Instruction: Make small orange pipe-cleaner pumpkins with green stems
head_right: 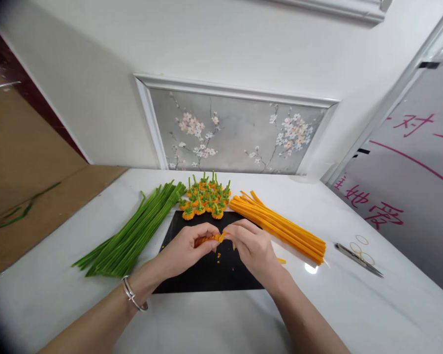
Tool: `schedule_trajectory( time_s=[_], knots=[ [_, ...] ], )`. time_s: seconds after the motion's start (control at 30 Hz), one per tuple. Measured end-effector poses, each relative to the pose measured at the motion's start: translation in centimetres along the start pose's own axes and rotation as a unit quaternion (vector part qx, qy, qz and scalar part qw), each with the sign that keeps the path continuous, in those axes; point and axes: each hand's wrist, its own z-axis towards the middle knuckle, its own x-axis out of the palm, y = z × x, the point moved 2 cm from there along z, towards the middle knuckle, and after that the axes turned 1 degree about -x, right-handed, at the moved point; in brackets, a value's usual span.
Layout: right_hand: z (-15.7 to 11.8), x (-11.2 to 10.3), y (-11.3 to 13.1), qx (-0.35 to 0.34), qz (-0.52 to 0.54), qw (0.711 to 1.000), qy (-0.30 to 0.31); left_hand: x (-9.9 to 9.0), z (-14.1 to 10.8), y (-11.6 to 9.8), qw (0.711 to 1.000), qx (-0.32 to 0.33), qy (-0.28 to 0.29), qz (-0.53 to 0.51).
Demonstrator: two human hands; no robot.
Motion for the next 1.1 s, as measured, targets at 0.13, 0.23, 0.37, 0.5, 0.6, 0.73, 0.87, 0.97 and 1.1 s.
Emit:
schedule_trajectory(
  time_s=[0.13, 0.23, 0.37, 0.5, 0.6, 0.73, 0.87, 0.97, 1.1],
  knots=[
    [-0.11, 0.09, -0.15, 0.005, -0.003, 1.000, 0.004, -0.05, -0.04, 0.15, 1.000, -0.004, -0.003, 0.018],
    [-0.16, 0.18, -0.22, 0.004, -0.006, 1.000, 0.005, -0.14, -0.08, 0.28, 1.000, -0.005, 0.000, 0.030],
    [-0.16, 0.19, -0.22, 0.003, 0.000, 1.000, 0.004, -0.07, -0.15, 0.24, 0.999, 0.002, -0.001, 0.052],
    [-0.10, -0.08, -0.27, 0.020, 0.000, 1.000, -0.012, 0.21, -0.27, -0.09, 0.998, 0.013, -0.028, 0.054],
    [-0.04, -0.24, -0.26, 0.024, -0.005, 1.000, -0.015, 0.35, -0.35, -0.27, 0.997, 0.030, -0.035, 0.062],
    [-0.03, -0.23, -0.28, 0.025, 0.004, 1.000, -0.011, 0.29, -0.34, -0.09, 0.995, 0.047, -0.033, 0.079],
    [-0.13, -0.13, -0.40, 0.028, 0.010, 1.000, -0.008, 0.23, -0.26, 0.27, 0.995, 0.046, -0.030, 0.083],
    [-0.19, -0.10, -0.44, 0.027, 0.008, 1.000, -0.007, 0.15, -0.26, 0.28, 0.994, 0.054, -0.026, 0.090],
    [-0.22, -0.03, -0.38, 0.028, 0.004, 1.000, -0.001, -0.09, -0.30, -0.03, 0.992, 0.080, -0.024, 0.099]
  ],
)
